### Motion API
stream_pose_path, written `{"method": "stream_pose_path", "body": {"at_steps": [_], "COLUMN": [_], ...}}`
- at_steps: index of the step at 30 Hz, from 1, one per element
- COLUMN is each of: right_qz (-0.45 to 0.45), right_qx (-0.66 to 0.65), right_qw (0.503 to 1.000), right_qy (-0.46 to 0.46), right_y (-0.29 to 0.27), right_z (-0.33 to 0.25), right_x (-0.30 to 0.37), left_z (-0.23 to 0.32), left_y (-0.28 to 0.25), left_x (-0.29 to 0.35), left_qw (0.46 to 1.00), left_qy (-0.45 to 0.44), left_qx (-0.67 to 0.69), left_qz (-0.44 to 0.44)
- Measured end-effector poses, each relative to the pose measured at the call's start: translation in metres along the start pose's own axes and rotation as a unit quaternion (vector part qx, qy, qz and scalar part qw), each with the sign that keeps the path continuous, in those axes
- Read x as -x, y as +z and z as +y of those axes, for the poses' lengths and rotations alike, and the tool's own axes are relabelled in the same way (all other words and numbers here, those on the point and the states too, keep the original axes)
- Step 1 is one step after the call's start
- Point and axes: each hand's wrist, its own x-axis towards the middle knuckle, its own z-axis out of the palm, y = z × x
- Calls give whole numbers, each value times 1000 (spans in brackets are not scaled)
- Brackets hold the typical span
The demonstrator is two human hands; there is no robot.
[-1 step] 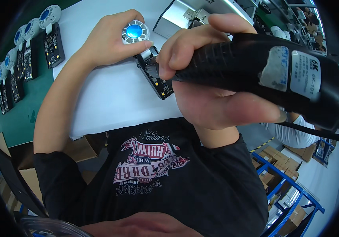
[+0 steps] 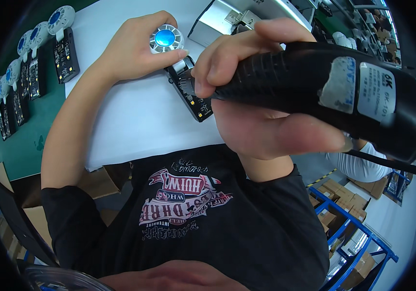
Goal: Using an electric screwdriver to secure components onto circuit boards on a production line.
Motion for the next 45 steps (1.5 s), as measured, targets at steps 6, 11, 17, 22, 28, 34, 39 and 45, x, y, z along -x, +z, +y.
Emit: {"method": "stream_pose_path", "body": {"at_steps": [6, 11, 17, 22, 28, 34, 39, 45], "right_qz": [5, 2, -26, 24, 123, 207, 211, 145], "right_qx": [-7, 41, 147, 9, 62, 45, 34, 36], "right_qw": [1000, 999, 985, 999, 990, 977, 977, 989], "right_qy": [-7, -26, -88, -23, 13, -12, -8, 12], "right_y": [4, -25, -68, -41, -13, -11, -16, -23], "right_z": [7, -30, -33, -29, -43, -30, -27, -26], "right_x": [2, -15, -25, -9, 30, 38, 41, 39], "left_z": [-1, -6, -4, -16, -10, -14, -14, -11], "left_y": [2, 2, 2, -1, -1, 0, -2, -1], "left_x": [-1, 1, 1, 2, -3, -1, -2, -3], "left_qw": [1000, 1000, 999, 995, 994, 995, 996, 996], "left_qy": [1, -1, -33, -49, -53, -68, -69, -68], "left_qx": [-10, -27, -37, -64, -68, -50, -44, -46], "left_qz": [3, 9, 11, 54, 64, 50, 48, 47]}}
